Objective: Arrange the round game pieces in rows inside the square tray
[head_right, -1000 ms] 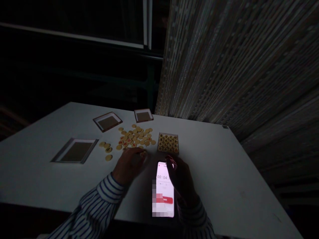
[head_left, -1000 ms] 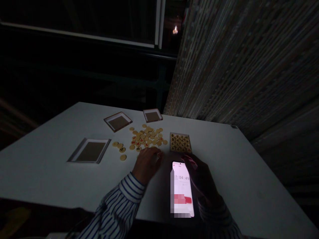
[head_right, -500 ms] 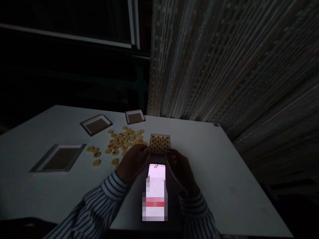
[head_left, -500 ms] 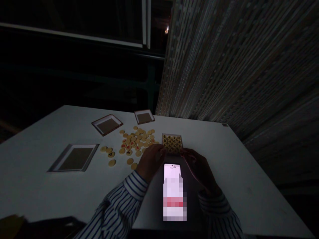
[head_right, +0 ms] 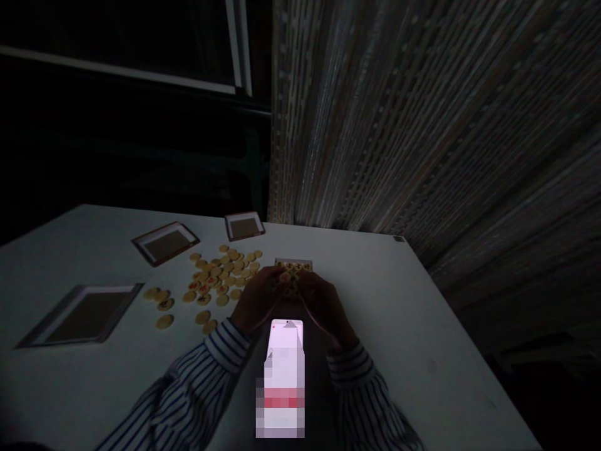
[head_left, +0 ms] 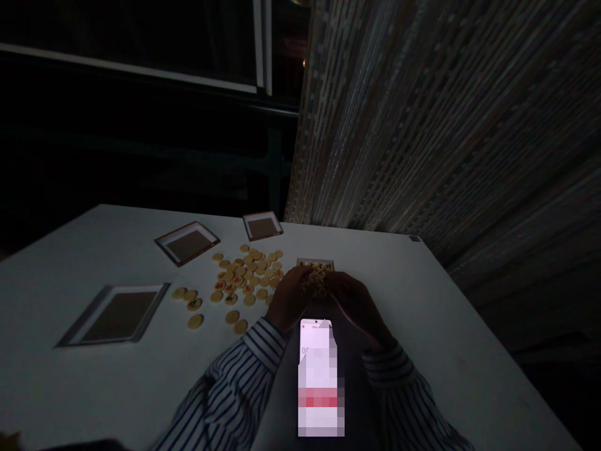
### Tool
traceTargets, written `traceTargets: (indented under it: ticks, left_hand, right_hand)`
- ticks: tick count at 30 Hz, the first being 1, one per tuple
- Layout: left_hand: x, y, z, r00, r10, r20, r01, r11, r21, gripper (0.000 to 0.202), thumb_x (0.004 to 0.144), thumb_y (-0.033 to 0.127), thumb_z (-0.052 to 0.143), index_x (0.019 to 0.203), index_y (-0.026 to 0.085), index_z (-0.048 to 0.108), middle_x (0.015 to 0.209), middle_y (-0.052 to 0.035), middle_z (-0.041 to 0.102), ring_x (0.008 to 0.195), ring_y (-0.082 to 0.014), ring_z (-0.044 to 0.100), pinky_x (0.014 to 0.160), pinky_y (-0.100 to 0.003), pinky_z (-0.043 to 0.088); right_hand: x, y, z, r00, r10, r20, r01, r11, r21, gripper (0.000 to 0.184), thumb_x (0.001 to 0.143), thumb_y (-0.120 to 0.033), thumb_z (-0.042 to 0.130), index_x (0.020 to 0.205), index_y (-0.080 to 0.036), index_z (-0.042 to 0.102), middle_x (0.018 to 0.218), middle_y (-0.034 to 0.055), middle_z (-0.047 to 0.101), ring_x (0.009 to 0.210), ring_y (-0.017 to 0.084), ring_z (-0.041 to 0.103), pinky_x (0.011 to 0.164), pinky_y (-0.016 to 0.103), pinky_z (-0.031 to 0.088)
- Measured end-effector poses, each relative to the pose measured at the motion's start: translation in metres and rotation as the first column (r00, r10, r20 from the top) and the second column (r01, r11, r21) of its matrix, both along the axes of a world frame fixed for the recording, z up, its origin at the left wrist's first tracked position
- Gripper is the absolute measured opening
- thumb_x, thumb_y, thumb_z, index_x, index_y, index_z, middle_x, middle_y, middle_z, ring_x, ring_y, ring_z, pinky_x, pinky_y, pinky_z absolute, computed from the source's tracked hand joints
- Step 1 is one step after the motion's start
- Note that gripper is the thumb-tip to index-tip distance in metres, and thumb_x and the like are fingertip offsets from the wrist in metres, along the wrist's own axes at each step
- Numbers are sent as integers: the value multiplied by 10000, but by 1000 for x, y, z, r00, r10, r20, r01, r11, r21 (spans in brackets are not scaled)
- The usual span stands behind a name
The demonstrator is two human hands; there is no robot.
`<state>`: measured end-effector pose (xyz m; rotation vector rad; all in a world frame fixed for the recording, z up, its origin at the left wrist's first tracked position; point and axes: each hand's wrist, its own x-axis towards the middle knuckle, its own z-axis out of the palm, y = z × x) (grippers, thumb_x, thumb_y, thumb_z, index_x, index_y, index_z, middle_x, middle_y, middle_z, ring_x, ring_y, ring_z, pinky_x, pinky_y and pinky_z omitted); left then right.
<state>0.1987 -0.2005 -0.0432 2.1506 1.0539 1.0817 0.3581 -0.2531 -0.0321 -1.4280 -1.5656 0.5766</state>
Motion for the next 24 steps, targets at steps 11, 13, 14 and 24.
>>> traceTargets:
  ticks: [11,13,14,24]
  left_hand:
    - [-1,-7,-18,1000,-24,20,25,999,-48,156,843,261,488,924,221,615,913,-22,654,856,-166,600,751,-316,491]
    - [-1,-7,-18,999,-21,35,23,998,-58,155,827,251,511,935,219,618,929,-24,654,873,-170,599,768,-320,488]
    - [0,-7,-17,999,-18,46,21,998,-66,157,821,248,519,938,217,620,931,-25,655,876,-172,599,775,-322,487]
    - [0,-9,-17,996,-40,76,52,985,-162,167,825,287,515,932,216,622,925,-33,660,862,-175,611,751,-315,501]
  right_hand:
    - [-6,6,-13,984,-84,-158,72,994,-77,216,790,-371,554,860,-177,619,783,39,655,710,155,602,614,285,512]
    - [-8,5,-11,980,-68,-186,53,995,-87,226,780,-386,563,845,-178,624,770,35,658,687,149,603,588,272,511]
    - [-9,5,-11,978,-63,-198,45,994,-96,228,772,-390,572,835,-178,628,764,33,661,674,146,605,578,268,510]
    - [-12,5,-11,975,-49,-219,26,994,-104,153,747,-297,609,809,-171,669,803,43,691,749,163,637,669,302,518]
